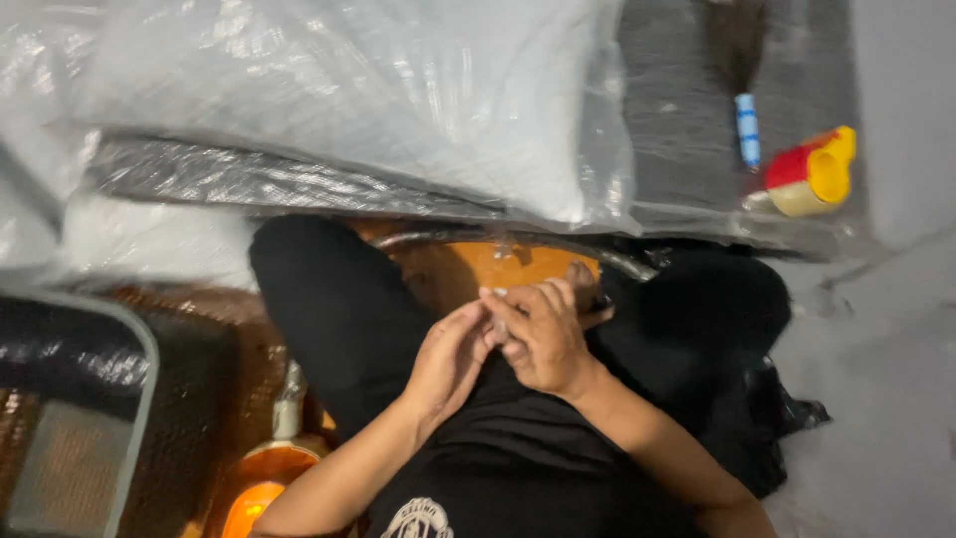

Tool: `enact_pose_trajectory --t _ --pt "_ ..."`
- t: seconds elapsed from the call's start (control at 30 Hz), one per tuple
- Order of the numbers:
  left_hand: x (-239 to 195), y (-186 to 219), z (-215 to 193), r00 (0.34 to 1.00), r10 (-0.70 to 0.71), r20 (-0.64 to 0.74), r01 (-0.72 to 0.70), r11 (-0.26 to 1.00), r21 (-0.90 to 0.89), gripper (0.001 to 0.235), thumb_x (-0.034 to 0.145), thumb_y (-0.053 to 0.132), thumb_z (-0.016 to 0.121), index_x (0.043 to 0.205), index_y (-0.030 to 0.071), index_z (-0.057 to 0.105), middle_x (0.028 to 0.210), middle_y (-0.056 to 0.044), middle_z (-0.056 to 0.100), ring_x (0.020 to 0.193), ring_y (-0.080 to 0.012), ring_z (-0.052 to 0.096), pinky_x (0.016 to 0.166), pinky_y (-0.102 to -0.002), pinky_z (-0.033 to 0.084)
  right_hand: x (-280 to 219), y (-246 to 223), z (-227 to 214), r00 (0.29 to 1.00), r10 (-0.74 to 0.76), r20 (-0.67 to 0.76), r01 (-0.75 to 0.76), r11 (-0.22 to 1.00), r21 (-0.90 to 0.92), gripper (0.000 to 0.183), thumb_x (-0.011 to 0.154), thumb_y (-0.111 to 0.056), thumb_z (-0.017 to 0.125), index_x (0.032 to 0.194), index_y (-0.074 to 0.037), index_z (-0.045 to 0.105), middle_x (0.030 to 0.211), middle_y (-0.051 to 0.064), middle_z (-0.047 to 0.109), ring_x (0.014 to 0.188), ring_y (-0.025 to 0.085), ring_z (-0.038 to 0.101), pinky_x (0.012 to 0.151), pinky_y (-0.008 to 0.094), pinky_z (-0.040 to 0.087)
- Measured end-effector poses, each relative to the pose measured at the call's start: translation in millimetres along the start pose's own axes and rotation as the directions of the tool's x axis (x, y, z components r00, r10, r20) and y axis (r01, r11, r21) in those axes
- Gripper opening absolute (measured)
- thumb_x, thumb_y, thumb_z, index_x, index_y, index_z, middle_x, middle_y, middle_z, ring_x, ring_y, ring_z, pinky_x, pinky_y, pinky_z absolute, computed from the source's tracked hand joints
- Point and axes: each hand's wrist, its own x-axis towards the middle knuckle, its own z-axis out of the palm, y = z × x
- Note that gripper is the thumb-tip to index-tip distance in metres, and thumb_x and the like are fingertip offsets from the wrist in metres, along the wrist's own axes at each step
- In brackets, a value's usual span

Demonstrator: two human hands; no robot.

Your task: The person wraps a white pillow in a clear plastic bag, folding the edges and sealing the opening by hand. They then use a small brush to smooth the plastic surface and apply tape to secure the package.

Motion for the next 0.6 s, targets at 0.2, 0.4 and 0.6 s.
enact_pose_trajectory --t 0.2,0.4,0.6 --pt "7.4 -13.4 -26.0 0.983 0.175 0.063 -0.179 0.982 0.062 0.02 0.093 0.007 0.073 0.109 -0.005 0.075 0.094 -0.018 0.072 0.076 -0.0213 0.068 0.077 -0.032 0.058 5.8 -2.8 5.1 1.0 -0.009 -0.01 0.01 1.0 0.025 0.037 0.095 -0.015 0.07 0.129 0.0 0.07 0.097 0.01 0.058 0.088 0.032 0.057 0.093 0.049 0.047" --pt "1.3 0.9 -12.7 0.968 0.237 0.088 -0.25 0.947 0.204 0.034 0.099 0.02 0.07 0.129 0.004 0.065 0.107 -0.012 0.069 0.096 -0.0155 0.065 0.089 -0.031 0.054 12.1 8.4 15.1 0.994 -0.047 -0.096 0.054 0.996 0.066 0.028 0.092 -0.007 0.074 0.119 0.0 0.075 0.094 0.006 0.064 0.086 0.028 0.063 0.094 0.049 0.045" --pt "4.8 24.0 -25.9 0.989 0.118 0.088 -0.114 0.992 -0.058 0.017 0.107 0.019 0.055 0.113 0.003 0.059 0.078 -0.013 0.059 0.056 -0.0173 0.06 0.049 -0.027 0.052 57.9 -10.8 17.0 0.991 -0.135 0.028 0.131 0.986 0.104 0.034 0.102 -0.016 0.057 0.132 -0.004 0.066 0.105 0.013 0.062 0.095 0.036 0.061 0.09 0.052 0.045"
